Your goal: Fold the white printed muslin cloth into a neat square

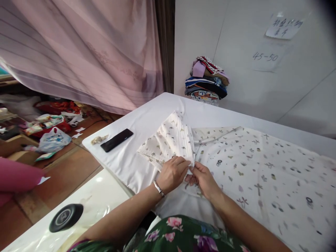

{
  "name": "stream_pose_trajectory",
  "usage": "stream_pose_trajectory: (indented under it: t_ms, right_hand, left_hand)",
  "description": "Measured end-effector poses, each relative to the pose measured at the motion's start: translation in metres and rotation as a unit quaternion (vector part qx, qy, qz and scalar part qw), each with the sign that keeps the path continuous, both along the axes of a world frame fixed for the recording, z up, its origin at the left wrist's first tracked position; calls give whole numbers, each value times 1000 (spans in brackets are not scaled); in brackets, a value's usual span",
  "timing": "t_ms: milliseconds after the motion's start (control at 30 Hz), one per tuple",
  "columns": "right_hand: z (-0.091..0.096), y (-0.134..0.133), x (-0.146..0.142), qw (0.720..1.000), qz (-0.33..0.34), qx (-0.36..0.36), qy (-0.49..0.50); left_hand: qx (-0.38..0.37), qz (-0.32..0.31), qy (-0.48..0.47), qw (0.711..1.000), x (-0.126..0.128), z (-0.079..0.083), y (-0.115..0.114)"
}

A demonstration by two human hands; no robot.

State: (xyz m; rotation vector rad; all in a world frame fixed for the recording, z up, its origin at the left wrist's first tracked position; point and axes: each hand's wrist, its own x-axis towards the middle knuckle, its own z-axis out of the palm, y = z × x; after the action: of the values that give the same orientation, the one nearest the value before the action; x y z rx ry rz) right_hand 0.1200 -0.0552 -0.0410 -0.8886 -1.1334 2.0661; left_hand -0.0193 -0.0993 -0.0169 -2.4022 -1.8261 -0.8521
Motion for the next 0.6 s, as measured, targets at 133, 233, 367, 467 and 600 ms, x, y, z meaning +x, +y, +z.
stream_pose_trajectory:
  t_ms: [133,233,367,467,600]
  right_hand:
    - [1,0,2,1000,19,18,6]
    - [2,0,4,1000,19,17,10]
    - [2,1,4,1000,19,1,0]
    - [-1,1,3,1000,19,3,2]
    - [-4,1,4,999,32,6,7]
  left_hand:
    - [4,-18,16,1000,7,5,-5]
    - [1,-20,50,999,7,6,-8]
    - [-6,-19,67,998,2,4,-10]
    - [-14,-32,62,997,0,4,-13]
    - [-36,-22,58,997,2,7,-18]
